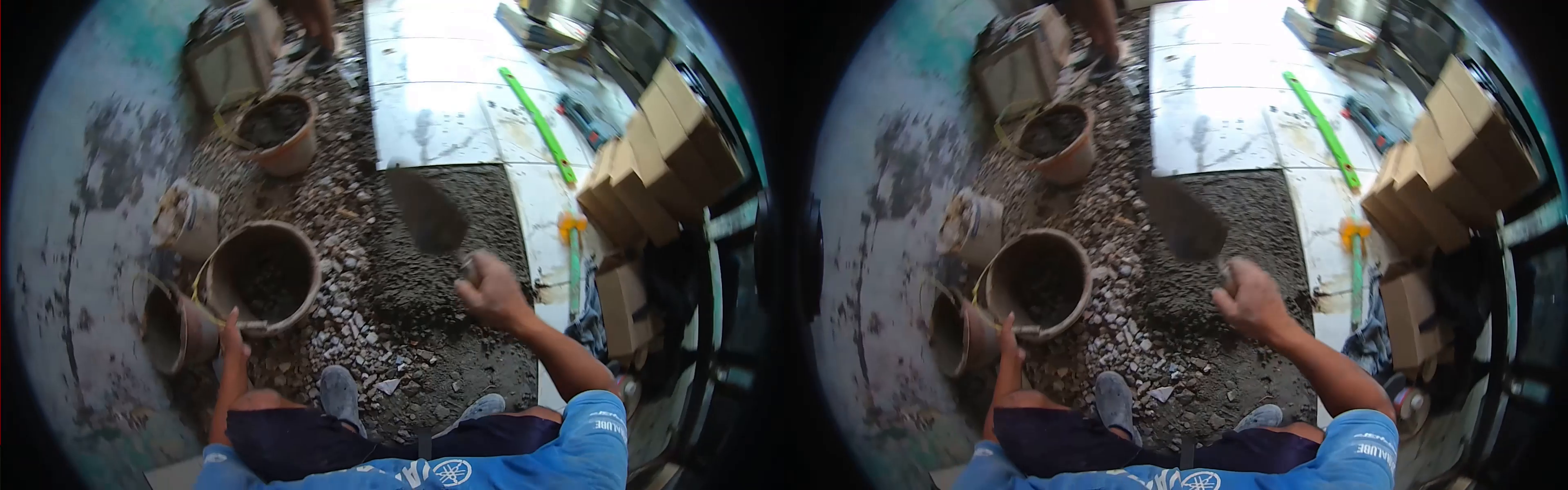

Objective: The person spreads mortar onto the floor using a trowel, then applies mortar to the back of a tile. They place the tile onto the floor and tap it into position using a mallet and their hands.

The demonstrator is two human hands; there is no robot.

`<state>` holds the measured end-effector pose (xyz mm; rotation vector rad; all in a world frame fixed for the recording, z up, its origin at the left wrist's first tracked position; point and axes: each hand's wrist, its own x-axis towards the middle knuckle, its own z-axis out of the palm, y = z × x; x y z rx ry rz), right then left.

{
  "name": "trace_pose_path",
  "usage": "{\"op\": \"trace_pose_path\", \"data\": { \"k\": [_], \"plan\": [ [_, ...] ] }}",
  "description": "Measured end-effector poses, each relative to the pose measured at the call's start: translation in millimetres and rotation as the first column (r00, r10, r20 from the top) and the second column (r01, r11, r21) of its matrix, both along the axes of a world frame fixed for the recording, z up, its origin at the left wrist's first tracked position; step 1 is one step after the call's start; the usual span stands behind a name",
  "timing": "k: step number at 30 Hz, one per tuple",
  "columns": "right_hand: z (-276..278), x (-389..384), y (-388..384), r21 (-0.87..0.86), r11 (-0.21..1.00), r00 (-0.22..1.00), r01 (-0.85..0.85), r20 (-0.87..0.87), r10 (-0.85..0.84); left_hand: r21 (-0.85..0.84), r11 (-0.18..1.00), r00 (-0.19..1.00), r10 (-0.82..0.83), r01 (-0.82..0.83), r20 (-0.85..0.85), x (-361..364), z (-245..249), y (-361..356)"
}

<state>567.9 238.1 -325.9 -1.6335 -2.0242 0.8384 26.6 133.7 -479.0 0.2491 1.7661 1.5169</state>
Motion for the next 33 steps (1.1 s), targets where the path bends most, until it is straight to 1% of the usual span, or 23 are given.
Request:
{"op": "trace_pose_path", "data": {
  "k": [2, 4, 5, 6, 8, 9, 10, 12, 13, 14, 15, 16, 17, 18, 19, 20, 23, 27, 29, 30, 31, 32, 33],
  "plan": [
    [27, -14, 17, 0.135, 0.991, 0.979, 0.016, -0.206, 0.012, 0.061, 0.995, 0.972, 0.088, -0.077, -0.218, 19, 8, 2],
    [42, -36, 33, 0.274, 0.951, 0.879, 0.146, -0.476, 0.002, 0.079, 0.993, 0.977, 0.097, -0.084, -0.189, 17, 4, 2],
    [43, -36, 37, 0.133, 0.983, 0.827, 0.127, -0.561, -0.031, 0.059, 0.994, 0.981, 0.102, -0.093, -0.163, 21, 8, 5],
    [27, -45, 41, 0.216, 0.964, 0.756, 0.154, -0.654, 0.026, 0.034, 0.994, 0.984, 0.111, -0.108, -0.138, 25, 12, 5],
    [-51, -34, 39, 0.381, 0.914, 0.921, 0.142, -0.390, 0.019, 0.051, 0.985, 0.981, 0.169, -0.165, -0.094, 29, 11, 6],
    [-65, -32, 37, 0.176, 0.984, 0.999, -0.034, 0.018, 0.031, -0.001, 0.984, 0.983, 0.180, -0.180, -0.042, 25, 6, 6],
    [-75, -34, 31, -0.075, 0.991, 0.900, -0.107, 0.417, 0.128, -0.051, 0.982, 0.983, 0.183, -0.182, 0.011, 21, 0, 3],
    [-94, -45, 17, -0.256, 0.964, 0.855, -0.074, 0.482, 0.194, 0.205, 0.961, 0.981, 0.165, -0.184, 0.105, 15, -29, 3],
    [-79, -69, 17, -0.197, 0.971, 0.815, -0.137, 0.535, 0.223, 0.282, 0.934, 0.960, 0.152, -0.217, 0.236, 29, 13, 10],
    [-66, -84, 7, -0.236, 0.961, 0.796, -0.147, 0.548, 0.257, 0.052, 0.942, 0.922, 0.312, -0.331, 0.230, 29, 14, 11],
    [-55, -104, 8, -0.258, 0.921, 0.888, -0.292, 0.284, 0.361, 0.106, 0.951, 0.932, 0.257, -0.291, 0.254, 24, 7, 6],
    [-48, -132, 20, -0.208, 0.877, 0.897, -0.433, -0.007, 0.442, 0.194, 0.948, 0.943, 0.198, -0.253, 0.266, 13, 2, 13],
    [-41, -157, 25, -0.503, 0.763, 0.914, -0.405, -0.210, 0.347, 0.189, 0.944, 0.937, 0.212, -0.270, 0.278, 5, 5, 15],
    [-37, -181, 29, -0.734, 0.554, 0.917, -0.393, -0.356, 0.178, 0.182, 0.950, 0.943, 0.200, -0.253, 0.265, -3, 12, 20],
    [-43, -201, 32, -0.768, 0.449, 0.884, -0.457, -0.448, 0.134, 0.174, 0.957, 0.950, 0.183, -0.231, 0.255, -8, 13, 25],
    [-54, -216, 33, -0.781, 0.343, 0.844, -0.522, -0.532, 0.075, 0.175, 0.956, 0.945, 0.185, -0.237, 0.269, -15, 9, 30],
    [-109, -242, 18, -0.790, 0.184, 0.803, -0.585, -0.596, -0.010, 0.341, 0.930, 0.964, 0.047, -0.138, 0.262, -34, -11, 28],
    [-133, -181, -17, -0.827, 0.098, 0.824, -0.553, -0.561, -0.079, 0.300, 0.920, 0.937, 0.157, -0.254, 0.311, -20, 10, 34],
    [-142, -118, -29, -0.858, 0.111, 0.863, -0.502, -0.486, 0.141, 0.291, 0.926, 0.936, 0.140, -0.239, 0.323, -23, 0, 32],
    [-119, -106, -34, -0.954, 0.156, 0.954, -0.255, -0.223, 0.201, 0.292, 0.929, 0.938, 0.128, -0.227, 0.322, -29, -4, 33],
    [-124, -76, -45, -0.920, 0.269, 0.927, -0.284, -0.193, 0.321, 0.311, 0.933, 0.944, 0.076, -0.181, 0.321, -31, -5, 30],
    [-99, -79, -46, -0.964, 0.253, 0.972, -0.084, -0.023, 0.233, 0.323, 0.930, 0.947, 0.069, -0.175, 0.313, -28, 3, 35],
    [-97, -86, -36, -0.871, 0.461, 0.953, -0.170, -0.027, 0.301, 0.299, 0.931, 0.948, 0.117, -0.208, 0.295, -24, 13, 40]
  ]
}}
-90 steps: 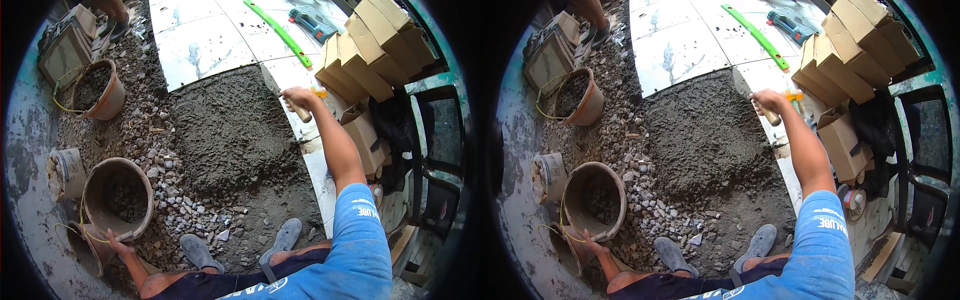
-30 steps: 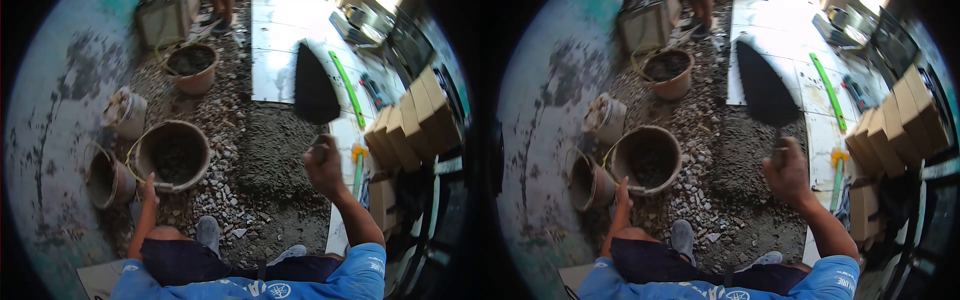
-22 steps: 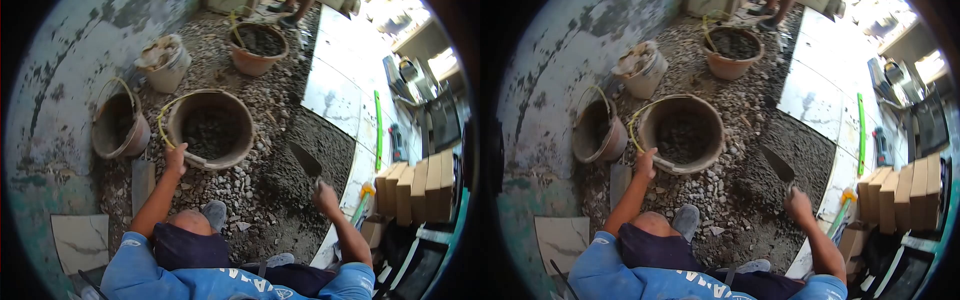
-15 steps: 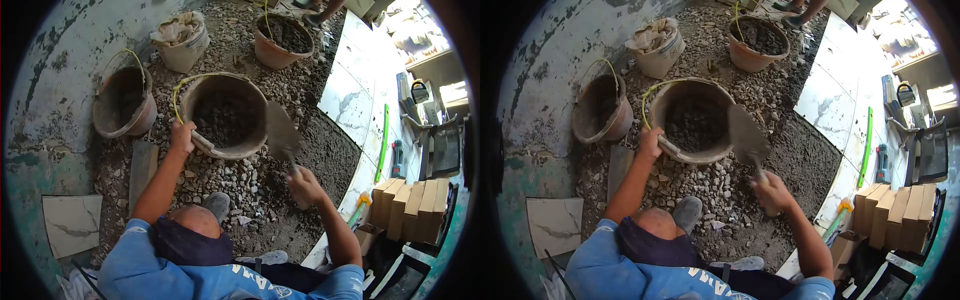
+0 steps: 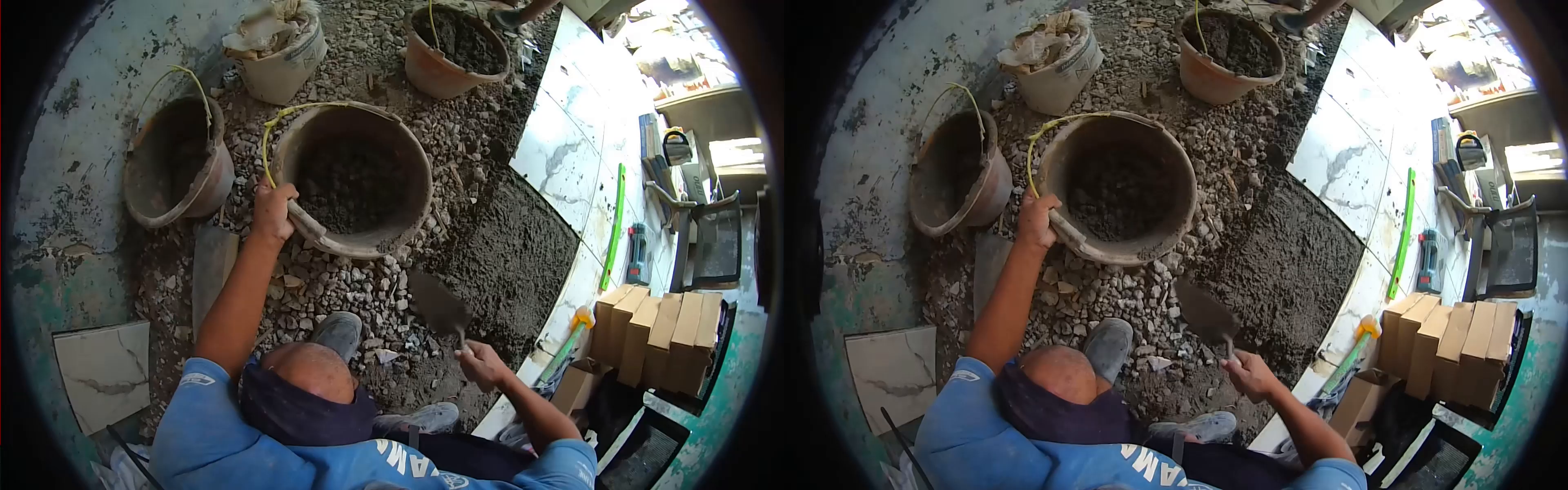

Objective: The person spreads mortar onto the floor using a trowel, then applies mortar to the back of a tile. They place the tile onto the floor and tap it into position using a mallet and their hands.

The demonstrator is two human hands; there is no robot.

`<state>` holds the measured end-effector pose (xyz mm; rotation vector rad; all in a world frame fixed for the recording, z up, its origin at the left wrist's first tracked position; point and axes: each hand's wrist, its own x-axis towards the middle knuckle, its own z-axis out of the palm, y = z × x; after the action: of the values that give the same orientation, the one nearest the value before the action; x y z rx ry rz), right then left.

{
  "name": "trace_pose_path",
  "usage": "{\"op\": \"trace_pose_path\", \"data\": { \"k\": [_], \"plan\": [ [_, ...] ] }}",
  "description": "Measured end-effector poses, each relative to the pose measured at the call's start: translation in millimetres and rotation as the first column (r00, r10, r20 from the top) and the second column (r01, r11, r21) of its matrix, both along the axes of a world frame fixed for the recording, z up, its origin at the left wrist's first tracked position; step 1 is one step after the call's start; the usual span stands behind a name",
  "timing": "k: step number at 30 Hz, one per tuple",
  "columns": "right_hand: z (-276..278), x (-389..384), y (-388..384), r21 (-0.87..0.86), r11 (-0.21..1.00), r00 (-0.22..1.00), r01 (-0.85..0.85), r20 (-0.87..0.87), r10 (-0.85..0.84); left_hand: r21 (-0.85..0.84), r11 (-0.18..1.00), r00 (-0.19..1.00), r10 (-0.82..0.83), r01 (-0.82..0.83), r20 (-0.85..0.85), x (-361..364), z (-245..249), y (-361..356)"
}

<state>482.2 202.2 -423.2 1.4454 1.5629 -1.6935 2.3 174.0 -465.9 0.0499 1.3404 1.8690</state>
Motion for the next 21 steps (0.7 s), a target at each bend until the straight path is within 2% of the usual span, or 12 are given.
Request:
{"op": "trace_pose_path", "data": {
  "k": [1, 2, 3, 5, 7, 10, 13, 15, 17, 18, 20, 21],
  "plan": [
    [7, -7, -11, 0.197, 0.980, 0.997, -0.040, -0.051, 0.051, -0.065, 0.998, 1.000, 0.024, -0.024, -0.002, 8, 5, -7],
    [7, -24, -14, 0.506, 0.861, 0.968, -0.046, -0.191, 0.164, -0.041, 0.999, 1.000, -0.022, 0.022, -0.001, -1, -15, -12],
    [4, -60, -2, 0.772, 0.635, 0.905, 0.018, -0.282, 0.318, -0.036, 0.999, 1.000, -0.027, 0.026, -0.014, -4, -23, -12],
    [-8, -124, 3, 0.799, 0.593, 0.955, 0.102, -0.246, 0.167, -0.016, 1.000, 1.000, 0.001, -0.001, 0.028, -4, -27, -10],
    [-77, -164, 6, 0.854, 0.518, 0.984, 0.039, -0.122, 0.127, 0.003, 0.999, 0.999, 0.041, -0.041, 0.017, 1, -20, -9],
    [-129, -179, -24, 0.892, 0.442, 0.985, 0.096, -0.149, 0.087, 0.005, 0.996, 0.995, 0.092, -0.092, -0.029, 9, -12, -6],
    [-134, -99, -58, 0.842, 0.533, 0.977, -0.086, -0.035, 0.212, -0.011, 0.998, 0.991, 0.067, -0.069, -0.112, 7, -24, -18],
    [-102, -25, -70, 0.657, 0.638, 0.911, -0.401, 0.211, 0.355, -0.023, 0.997, 0.993, 0.069, -0.071, -0.091, 2, -26, -14],
    [-65, 31, -82, 0.531, 0.710, 0.883, -0.462, 0.198, 0.426, -0.121, 0.981, 0.984, 0.137, -0.151, -0.111, 7, -7, -5],
    [-49, 19, -66, 0.549, 0.694, 0.879, -0.466, 0.204, 0.430, -0.133, 0.980, 0.985, 0.134, -0.148, -0.107, 6, -3, -1],
    [-13, -11, -56, 0.839, 0.544, 0.914, -0.010, -0.213, 0.346, -0.132, 0.988, 0.995, 0.078, -0.086, -0.064, 16, -1, -13],
    [-6, -34, -37, 0.474, 0.880, 0.943, 0.038, -0.308, 0.126, -0.136, 0.988, 0.996, 0.069, -0.077, -0.064, 16, -7, -16]
  ]
}}
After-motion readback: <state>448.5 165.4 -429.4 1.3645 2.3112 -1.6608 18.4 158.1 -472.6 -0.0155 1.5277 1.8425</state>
